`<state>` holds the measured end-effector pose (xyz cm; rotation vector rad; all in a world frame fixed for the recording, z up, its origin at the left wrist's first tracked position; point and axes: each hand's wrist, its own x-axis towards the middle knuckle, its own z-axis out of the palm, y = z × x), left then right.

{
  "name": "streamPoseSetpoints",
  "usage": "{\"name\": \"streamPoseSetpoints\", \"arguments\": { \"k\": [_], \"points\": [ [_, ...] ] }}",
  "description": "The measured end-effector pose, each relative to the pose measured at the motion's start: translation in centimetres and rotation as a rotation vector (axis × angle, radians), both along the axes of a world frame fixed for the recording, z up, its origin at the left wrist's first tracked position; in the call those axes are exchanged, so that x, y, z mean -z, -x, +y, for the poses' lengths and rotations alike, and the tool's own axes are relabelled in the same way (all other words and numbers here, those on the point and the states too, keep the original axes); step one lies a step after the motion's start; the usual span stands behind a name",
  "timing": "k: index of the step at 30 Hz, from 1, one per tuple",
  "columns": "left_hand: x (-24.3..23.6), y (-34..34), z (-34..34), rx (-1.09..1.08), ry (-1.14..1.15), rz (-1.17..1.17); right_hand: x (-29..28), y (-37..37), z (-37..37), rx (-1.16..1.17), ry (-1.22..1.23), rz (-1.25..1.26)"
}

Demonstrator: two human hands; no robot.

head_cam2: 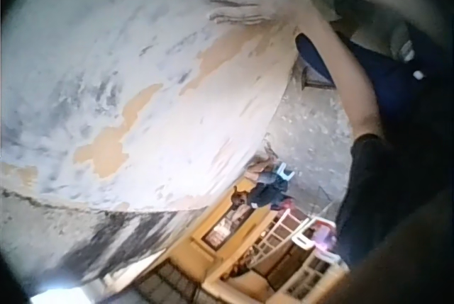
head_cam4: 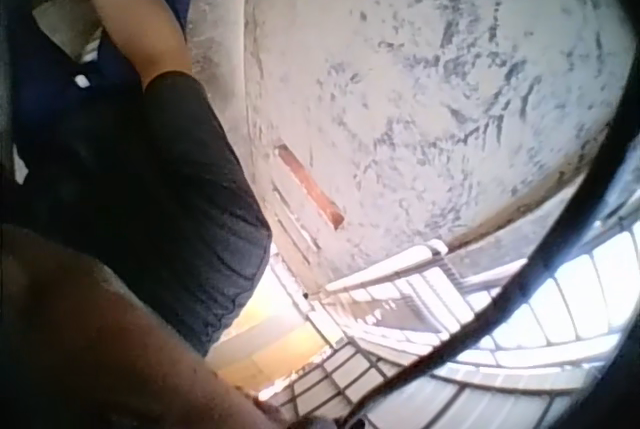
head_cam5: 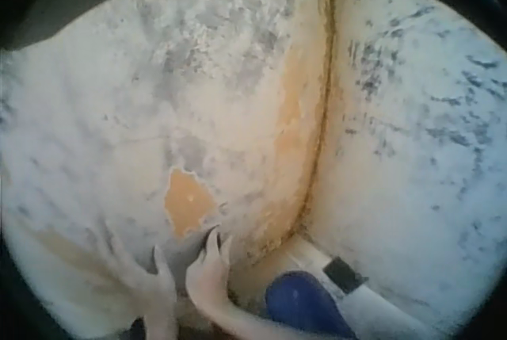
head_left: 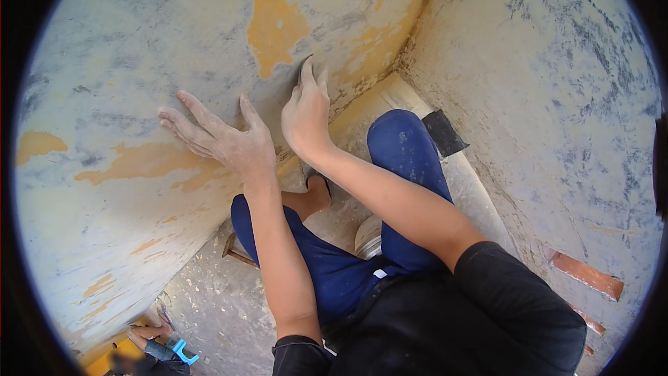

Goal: Sanding an interior wall to smooth the surface during renovation.

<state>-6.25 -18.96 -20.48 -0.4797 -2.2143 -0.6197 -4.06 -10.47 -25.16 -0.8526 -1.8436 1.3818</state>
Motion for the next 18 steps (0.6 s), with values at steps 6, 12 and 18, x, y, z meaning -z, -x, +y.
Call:
{"name": "streamPoseSetpoints", "arguments": {
  "k": [6,12,18],
  "points": [
    [0.0,0.1,-0.3,0.003,0.004,-0.006,-0.3,0.6,0.5,0.051,0.017,0.02],
    [-0.1,0.3,-0.2,0.028,-0.006,0.015,-0.3,0.3,1.1,0.034,0.018,-0.01],
    [-0.1,0.3,0.0,0.031,-0.015,0.02,0.4,1.2,2.6,0.098,0.066,-0.084]
  ]
}}
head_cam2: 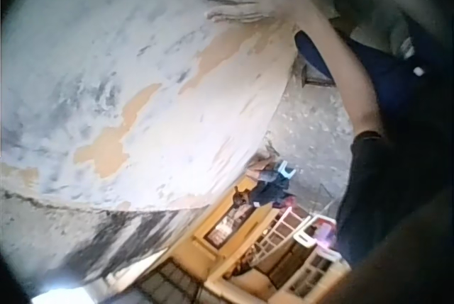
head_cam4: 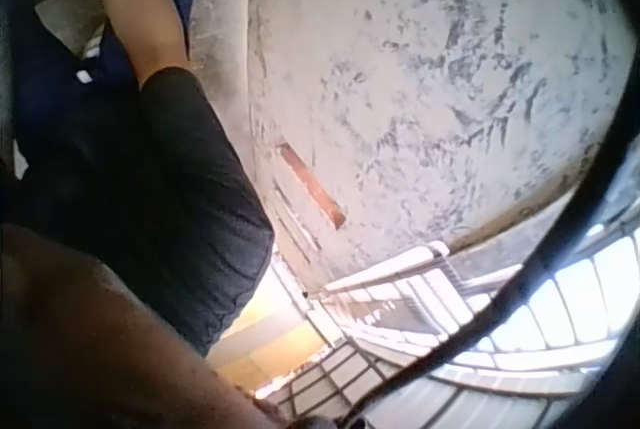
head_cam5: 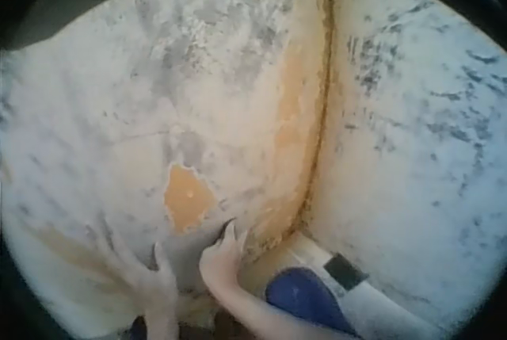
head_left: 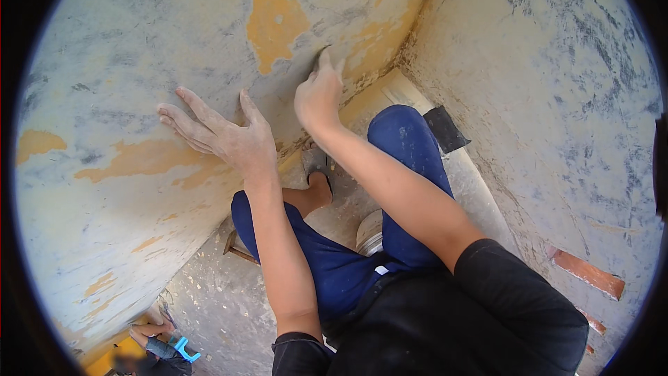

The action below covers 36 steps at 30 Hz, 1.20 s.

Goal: Sanding an interior wall to smooth the surface during renovation.

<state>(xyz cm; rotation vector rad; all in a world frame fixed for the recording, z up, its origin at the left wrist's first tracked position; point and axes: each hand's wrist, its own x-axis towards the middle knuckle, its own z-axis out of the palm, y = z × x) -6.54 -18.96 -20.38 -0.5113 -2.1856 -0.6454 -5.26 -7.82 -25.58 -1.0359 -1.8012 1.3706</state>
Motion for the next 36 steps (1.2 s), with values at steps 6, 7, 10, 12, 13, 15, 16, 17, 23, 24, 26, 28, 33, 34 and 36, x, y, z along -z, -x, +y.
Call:
{"name": "streamPoseSetpoints", "arguments": {
  "k": [6,7,10,12,13,15,16,17,23,24,26,28,33,34,36],
  "points": [
    [0.0,-0.1,-0.3,-0.007,0.009,0.005,-1.4,-1.6,-0.3,-0.136,-0.049,0.052],
    [0.1,-0.3,-0.3,-0.006,0.01,0.003,-1.0,-0.9,1.0,-0.102,0.081,0.064],
    [0.1,0.1,0.1,0.003,0.005,0.001,-1.6,-0.7,-0.5,-0.082,-0.017,0.086],
    [0.3,-0.2,0.0,-0.023,0.011,-0.012,-1.4,-1.5,-1.4,-0.139,-0.08,0.071],
    [0.2,-0.2,-0.1,-0.023,0.013,-0.015,-1.1,-1.2,-0.7,-0.102,-0.073,0.068],
    [0.0,0.1,0.0,-0.003,0.007,0.005,-1.1,-0.3,0.9,-0.032,0.061,0.059],
    [0.1,-0.1,0.0,-0.002,0.006,0.003,-0.9,-0.4,0.5,-0.03,0.061,0.057],
    [0.3,-0.1,0.3,0.001,0.006,0.001,-0.6,-0.3,-0.2,-0.03,-0.061,0.057],
    [-0.1,-0.3,0.0,-0.005,0.0,-0.004,-0.9,-0.7,-0.2,-0.068,-0.035,0.076],
    [-0.1,-0.2,0.2,-0.01,0.0,-0.017,-1.1,-0.6,-1.0,-0.043,-0.087,0.109],
    [0.0,-0.2,0.1,-0.013,0.005,-0.008,-1.2,-0.7,-1.4,-0.02,-0.137,0.141],
    [0.1,-0.2,-0.4,-0.018,0.015,-0.001,-1.0,-1.4,-1.1,-0.089,-0.219,0.086],
    [0.2,-0.2,-0.1,-0.003,0.004,0.012,-2.0,-1.2,-2.0,-0.1,-0.1,0.177],
    [0.2,-0.1,0.0,-0.003,0.005,0.012,-1.7,-1.1,-1.7,-0.1,-0.099,0.178],
    [-0.2,-0.3,0.1,-0.011,-0.014,-0.024,-0.7,-1.0,-0.4,-0.07,-0.182,0.082]
  ]
}}
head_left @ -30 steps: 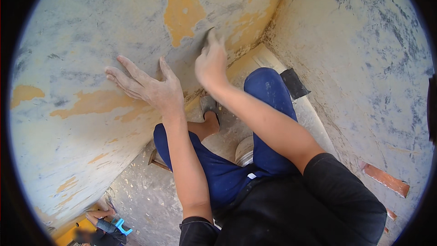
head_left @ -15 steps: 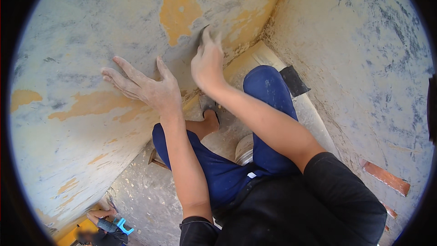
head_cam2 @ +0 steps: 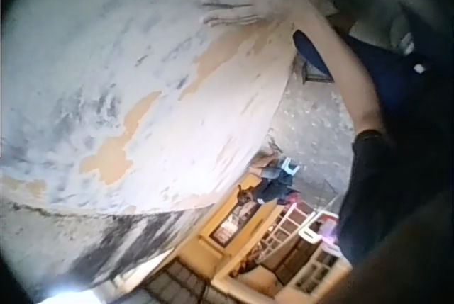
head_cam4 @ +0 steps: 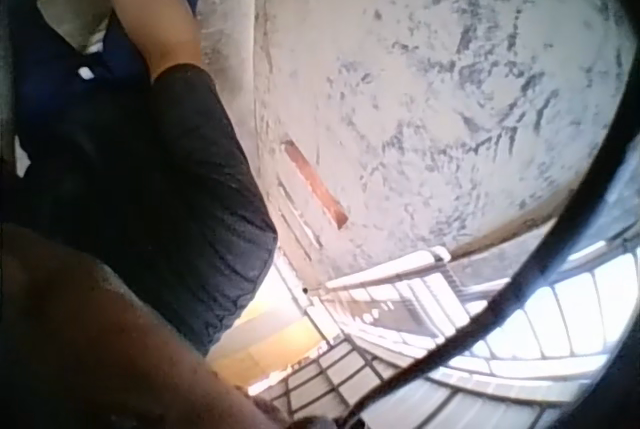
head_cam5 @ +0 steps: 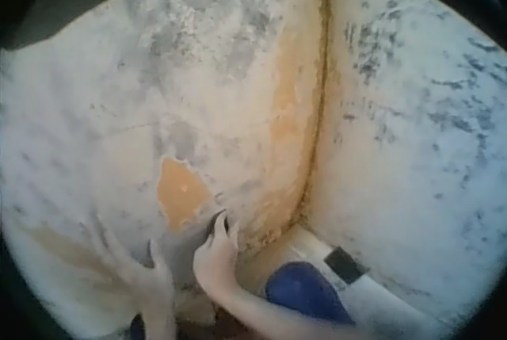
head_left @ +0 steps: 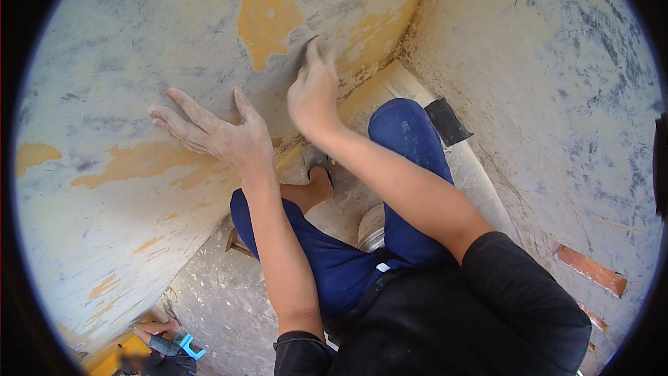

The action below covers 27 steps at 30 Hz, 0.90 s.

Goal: Sanding an interior wall to smooth the surface during renovation.

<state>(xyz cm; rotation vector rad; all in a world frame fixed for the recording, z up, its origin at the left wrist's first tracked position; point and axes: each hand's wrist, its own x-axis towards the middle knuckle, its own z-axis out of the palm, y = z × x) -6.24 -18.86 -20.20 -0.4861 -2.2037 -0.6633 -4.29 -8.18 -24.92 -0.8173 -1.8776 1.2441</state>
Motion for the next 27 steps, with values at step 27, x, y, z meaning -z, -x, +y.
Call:
{"name": "streamPoseSetpoints", "arguments": {
  "k": [27],
  "points": [
    [0.3,0.2,0.0,-0.01,0.027,0.008,1.7,1.6,2.8,0.119,0.215,-0.107]
  ]
}}
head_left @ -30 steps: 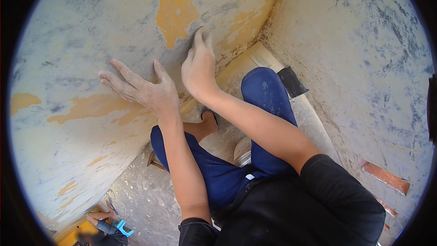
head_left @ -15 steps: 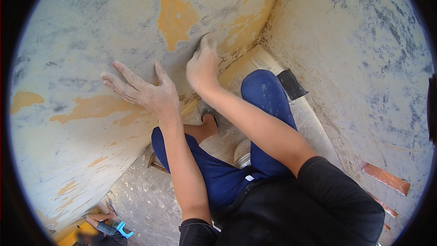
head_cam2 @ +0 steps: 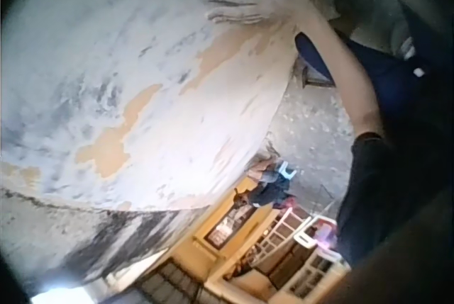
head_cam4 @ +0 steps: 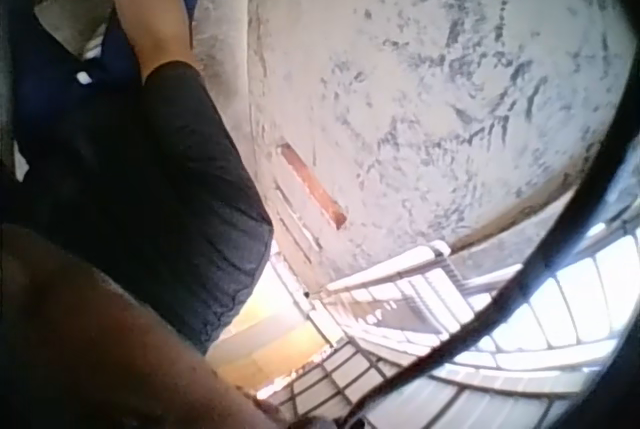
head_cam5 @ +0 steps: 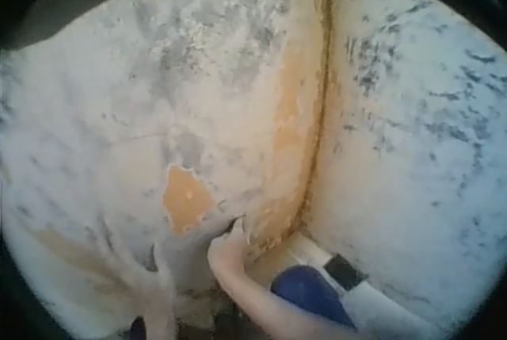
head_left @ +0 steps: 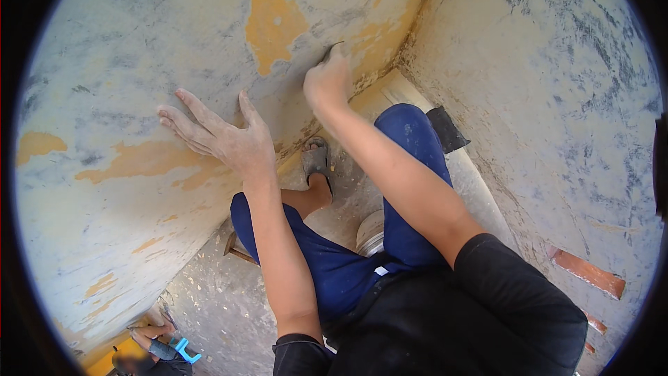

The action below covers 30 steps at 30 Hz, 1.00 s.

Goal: Sanding an interior wall to smooth the surface during renovation.

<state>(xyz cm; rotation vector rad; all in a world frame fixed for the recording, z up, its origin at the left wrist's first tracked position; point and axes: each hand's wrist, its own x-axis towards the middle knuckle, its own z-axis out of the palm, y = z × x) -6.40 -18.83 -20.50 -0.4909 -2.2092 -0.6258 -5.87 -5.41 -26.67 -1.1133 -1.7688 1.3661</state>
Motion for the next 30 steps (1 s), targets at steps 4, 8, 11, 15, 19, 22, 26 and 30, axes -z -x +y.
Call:
{"name": "streamPoseSetpoints", "arguments": {
  "k": [4,8,11,15,19,22,26,30],
  "points": [
    [0.0,-0.1,-0.8,-0.014,0.011,0.02,-0.1,-1.1,0.4,-0.135,-0.097,0.047],
    [0.1,0.0,0.0,0.015,-0.009,0.026,0.4,-0.2,2.4,-0.008,0.029,0.035],
    [-0.1,0.2,-0.3,0.003,-0.013,0.023,0.3,-1.1,0.7,-0.081,-0.148,0.007],
    [0.1,0.0,0.0,-0.002,-0.017,0.006,0.1,-0.4,1.3,-0.012,-0.052,0.03],
    [0.0,-0.1,-0.3,-0.003,-0.012,0.011,0.8,-0.9,1.0,-0.033,-0.212,-0.013],
    [0.0,-0.1,0.2,0.005,-0.011,0.012,0.4,0.0,2.9,0.032,-0.006,-0.006],
    [-0.1,0.1,-0.4,-0.011,0.003,0.02,-0.2,-1.3,1.0,-0.057,-0.147,0.011],
    [0.2,0.2,0.1,0.0,0.009,0.023,0.1,-0.7,2.3,-0.031,0.02,0.031]
  ]
}}
